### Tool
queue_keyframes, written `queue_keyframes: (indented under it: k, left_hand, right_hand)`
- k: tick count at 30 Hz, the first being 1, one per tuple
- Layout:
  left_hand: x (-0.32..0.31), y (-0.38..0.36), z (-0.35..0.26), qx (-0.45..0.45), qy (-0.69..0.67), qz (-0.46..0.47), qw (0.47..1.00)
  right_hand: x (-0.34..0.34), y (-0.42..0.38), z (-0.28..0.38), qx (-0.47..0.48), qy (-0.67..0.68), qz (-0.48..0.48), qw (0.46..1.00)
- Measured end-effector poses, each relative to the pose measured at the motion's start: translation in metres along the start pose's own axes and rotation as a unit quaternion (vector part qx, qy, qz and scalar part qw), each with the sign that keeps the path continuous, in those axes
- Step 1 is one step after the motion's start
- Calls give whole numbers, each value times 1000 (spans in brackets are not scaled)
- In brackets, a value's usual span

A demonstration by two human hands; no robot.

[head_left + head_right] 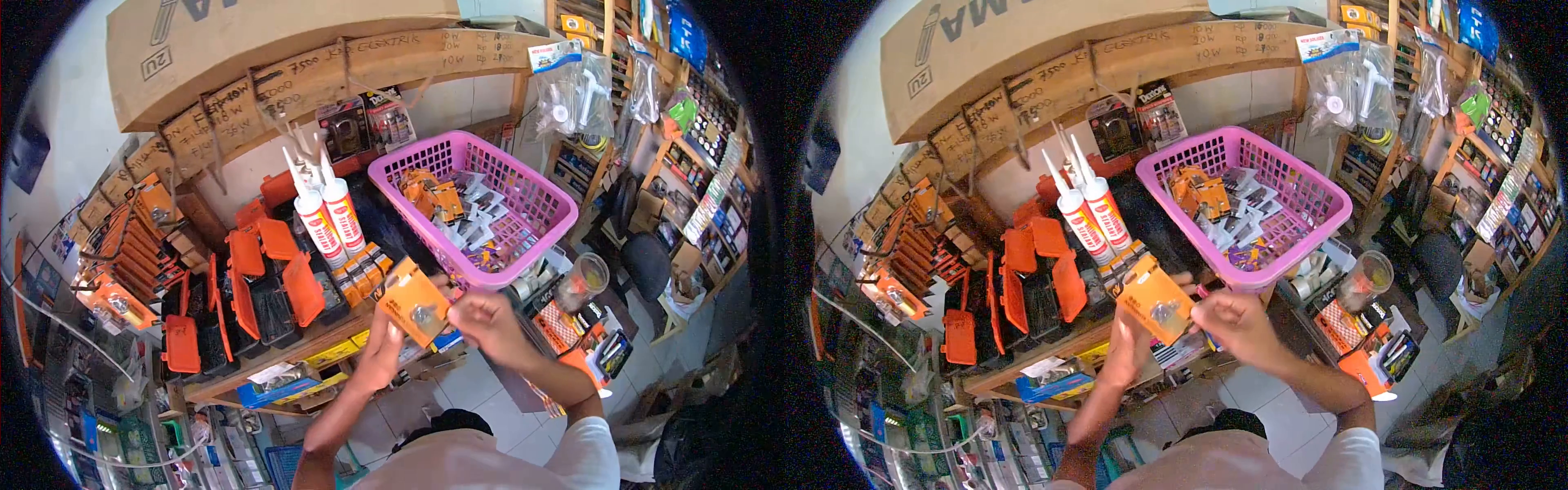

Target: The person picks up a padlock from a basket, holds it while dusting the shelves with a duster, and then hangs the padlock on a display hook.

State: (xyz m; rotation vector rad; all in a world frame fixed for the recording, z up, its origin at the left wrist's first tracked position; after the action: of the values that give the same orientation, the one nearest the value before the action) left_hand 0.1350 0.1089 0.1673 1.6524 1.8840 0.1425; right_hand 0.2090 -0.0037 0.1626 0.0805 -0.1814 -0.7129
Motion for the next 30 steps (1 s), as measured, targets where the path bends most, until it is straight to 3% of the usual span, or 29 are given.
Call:
queue_keyframes:
  k: [3,5,6,8,11,12,14,15,16,17,18,20,22,23,30]
  left_hand:
    - [-25,17,13,61,-66,-7,996]
    - [-37,21,27,80,-119,-30,989]
    - [-33,20,31,70,-115,-29,990]
    - [-28,14,46,76,-181,2,980]
    - [2,3,53,57,-210,-86,972]
    - [15,-6,56,50,-224,-122,966]
    - [37,-19,60,40,-271,-207,939]
    - [45,-22,66,49,-282,-186,940]
    - [48,-27,66,57,-290,-164,941]
    - [54,-32,63,64,-280,-219,933]
    - [58,-37,61,56,-286,-226,929]
    - [66,-49,47,26,-301,-263,916]
    - [75,-63,30,-7,-273,-267,924]
    - [77,-69,19,-28,-288,-277,916]
    - [103,-120,-27,-112,-288,-318,896]
  right_hand:
    - [-6,-11,-15,9,23,31,999]
    - [8,-14,-41,44,-264,77,960]
    - [16,-17,-34,54,-267,80,959]
    - [51,-26,-21,16,-387,-2,922]
    - [88,-31,-87,-30,-361,-58,930]
    - [89,-26,-120,-25,-360,-37,932]
    - [63,-10,-182,-36,-132,101,985]
    - [49,-6,-167,-100,-126,152,975]
    - [38,4,-167,-90,-128,180,971]
    - [19,11,-171,-134,48,219,965]
    - [-2,15,-175,-183,219,253,925]
    - [-16,21,-168,-208,320,218,898]
    - [-39,29,-171,-227,519,262,781]
    - [-39,30,-186,-251,499,221,800]
    - [-78,-42,-204,-231,437,344,798]
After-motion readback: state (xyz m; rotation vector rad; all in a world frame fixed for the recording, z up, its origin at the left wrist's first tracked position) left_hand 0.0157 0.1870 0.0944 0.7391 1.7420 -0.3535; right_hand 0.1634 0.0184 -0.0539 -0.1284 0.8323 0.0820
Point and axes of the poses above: each hand's wrist, its own y-axis towards the middle knuckle, its own x-axis out of the back of the hand, z = x × y, the point moved 10 cm from there along y, towards the middle knuckle, and after that the axes turned 15 degrees about -y, right-handed, at the moved point
